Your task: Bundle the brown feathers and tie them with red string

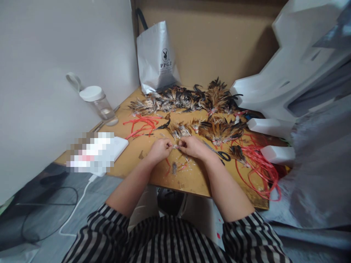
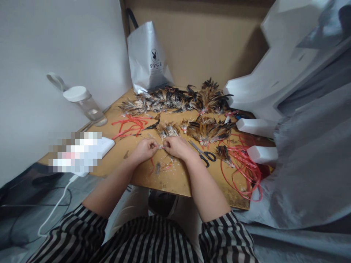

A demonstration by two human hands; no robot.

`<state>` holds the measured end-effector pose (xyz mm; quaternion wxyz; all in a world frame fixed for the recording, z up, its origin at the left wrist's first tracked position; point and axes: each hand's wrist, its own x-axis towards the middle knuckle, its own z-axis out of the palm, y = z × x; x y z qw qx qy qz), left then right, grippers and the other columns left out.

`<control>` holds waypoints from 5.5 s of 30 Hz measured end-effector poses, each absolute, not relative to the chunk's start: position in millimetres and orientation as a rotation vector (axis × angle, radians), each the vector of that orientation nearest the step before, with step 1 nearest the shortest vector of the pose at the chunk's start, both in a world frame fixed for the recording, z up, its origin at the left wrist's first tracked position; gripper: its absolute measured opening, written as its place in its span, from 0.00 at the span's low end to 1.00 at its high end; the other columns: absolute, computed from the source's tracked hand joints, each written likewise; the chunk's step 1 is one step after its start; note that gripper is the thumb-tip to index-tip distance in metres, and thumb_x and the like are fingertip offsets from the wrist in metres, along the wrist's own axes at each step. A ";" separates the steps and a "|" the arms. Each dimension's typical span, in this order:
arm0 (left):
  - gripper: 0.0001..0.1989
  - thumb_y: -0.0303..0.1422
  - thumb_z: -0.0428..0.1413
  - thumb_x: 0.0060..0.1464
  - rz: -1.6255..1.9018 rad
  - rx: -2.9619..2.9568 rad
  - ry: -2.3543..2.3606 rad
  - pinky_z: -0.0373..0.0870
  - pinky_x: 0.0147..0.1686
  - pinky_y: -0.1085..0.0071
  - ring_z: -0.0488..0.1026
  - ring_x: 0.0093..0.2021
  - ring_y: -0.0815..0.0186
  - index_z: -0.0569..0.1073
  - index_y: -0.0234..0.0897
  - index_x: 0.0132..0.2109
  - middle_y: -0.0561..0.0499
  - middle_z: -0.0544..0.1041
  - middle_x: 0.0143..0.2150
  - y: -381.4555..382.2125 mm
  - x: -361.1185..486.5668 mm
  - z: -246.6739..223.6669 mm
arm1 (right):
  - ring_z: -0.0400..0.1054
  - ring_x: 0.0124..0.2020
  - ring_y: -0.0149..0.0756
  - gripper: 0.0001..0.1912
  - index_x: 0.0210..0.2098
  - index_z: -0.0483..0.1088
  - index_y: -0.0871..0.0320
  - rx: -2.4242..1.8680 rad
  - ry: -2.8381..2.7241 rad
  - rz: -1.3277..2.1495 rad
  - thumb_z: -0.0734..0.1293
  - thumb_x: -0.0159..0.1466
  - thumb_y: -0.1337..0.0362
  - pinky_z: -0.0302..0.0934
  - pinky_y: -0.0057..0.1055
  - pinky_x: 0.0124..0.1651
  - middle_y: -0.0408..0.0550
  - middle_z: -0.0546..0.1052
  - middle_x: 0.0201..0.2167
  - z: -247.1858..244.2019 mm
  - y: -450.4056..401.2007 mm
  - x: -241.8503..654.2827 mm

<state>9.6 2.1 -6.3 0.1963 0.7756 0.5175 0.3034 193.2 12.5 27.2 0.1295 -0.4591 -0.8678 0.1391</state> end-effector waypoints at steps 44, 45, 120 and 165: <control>0.10 0.27 0.54 0.42 0.954 2.094 1.265 0.64 0.31 0.75 0.67 0.29 0.71 0.70 0.33 0.37 0.52 0.71 0.29 -2.6 13.6 -3.5 | 0.64 0.28 0.31 0.10 0.29 0.73 0.58 -1.526 -2.632 0.373 0.60 0.52 0.67 0.50 0.24 0.29 0.48 0.75 0.28 28.5 10.5 186.6; 0.09 0.28 0.54 0.43 0.937 2.079 1.279 0.64 0.30 0.75 0.67 0.28 0.71 0.71 0.33 0.35 0.52 0.71 0.27 -1.7 13.0 -3.4 | 0.64 0.28 0.32 0.10 0.29 0.73 0.58 -1.522 -2.628 0.369 0.60 0.52 0.67 0.50 0.24 0.29 0.48 0.75 0.28 27.7 11.0 186.8; 0.08 0.30 0.61 0.36 1.077 1.292 1.194 0.52 0.18 0.78 0.59 0.17 0.75 0.70 0.32 0.27 0.55 0.66 0.17 6.3 9.6 -1.5 | 0.61 0.25 0.27 0.06 0.26 0.70 0.61 -1.165 -1.852 0.698 0.62 0.51 0.65 0.54 0.24 0.30 0.43 0.72 0.23 23.2 25.6 194.3; 0.15 0.35 0.63 0.32 1.150 1.259 0.949 0.58 0.21 0.77 0.63 0.19 0.75 0.67 0.33 0.27 0.56 0.69 0.20 32.0 45.5 17.7 | 0.57 0.18 0.24 0.10 0.23 0.63 0.59 -1.117 -1.252 1.153 0.66 0.45 0.61 0.51 0.23 0.23 0.37 0.65 0.16 19.9 29.4 181.0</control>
